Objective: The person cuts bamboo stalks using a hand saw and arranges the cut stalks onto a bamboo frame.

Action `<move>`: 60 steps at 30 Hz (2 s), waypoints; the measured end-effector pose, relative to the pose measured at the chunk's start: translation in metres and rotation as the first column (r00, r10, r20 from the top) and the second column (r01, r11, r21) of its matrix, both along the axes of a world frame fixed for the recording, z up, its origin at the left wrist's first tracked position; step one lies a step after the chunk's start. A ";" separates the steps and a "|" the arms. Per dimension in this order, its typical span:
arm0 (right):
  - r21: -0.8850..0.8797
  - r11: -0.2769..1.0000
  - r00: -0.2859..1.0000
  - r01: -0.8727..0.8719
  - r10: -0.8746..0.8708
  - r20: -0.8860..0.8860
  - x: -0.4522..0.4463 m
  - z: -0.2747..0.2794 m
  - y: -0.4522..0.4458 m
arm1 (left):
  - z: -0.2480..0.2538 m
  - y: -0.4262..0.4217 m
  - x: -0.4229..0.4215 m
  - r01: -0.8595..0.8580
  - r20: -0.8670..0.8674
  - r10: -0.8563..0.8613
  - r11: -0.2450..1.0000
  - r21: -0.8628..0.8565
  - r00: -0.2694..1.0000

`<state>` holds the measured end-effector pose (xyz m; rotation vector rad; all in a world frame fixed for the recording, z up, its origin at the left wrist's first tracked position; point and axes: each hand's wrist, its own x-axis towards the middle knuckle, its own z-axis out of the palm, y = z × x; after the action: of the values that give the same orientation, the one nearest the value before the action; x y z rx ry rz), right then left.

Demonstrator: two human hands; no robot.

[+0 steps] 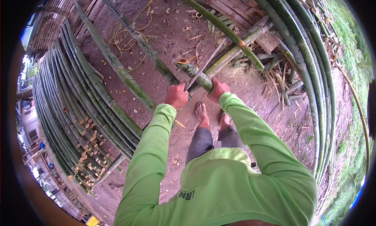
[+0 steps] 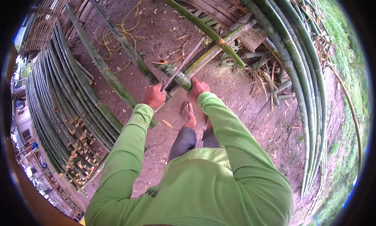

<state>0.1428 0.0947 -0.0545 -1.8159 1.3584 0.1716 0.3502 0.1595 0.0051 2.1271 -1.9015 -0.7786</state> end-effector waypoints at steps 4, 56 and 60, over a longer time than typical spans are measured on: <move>-0.084 0.990 0.992 0.116 -0.119 -0.036 0.002 0.007 0.004 | 0.039 -0.035 -0.041 -0.062 0.055 0.053 0.980 0.189 0.997; -0.155 0.976 0.978 0.150 -0.169 -0.119 -0.020 0.003 -0.007 | 0.092 -0.024 -0.095 0.045 -0.060 -0.046 0.999 -0.029 0.997; -0.195 0.974 0.986 0.111 -0.132 -0.098 -0.027 -0.003 -0.008 | 0.187 0.048 -0.064 -0.001 -0.043 0.011 0.974 0.226 0.999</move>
<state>0.1156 0.0869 -0.0574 -1.8952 1.6056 0.0803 0.2865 0.2075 0.1919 2.2200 -1.8619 -1.0783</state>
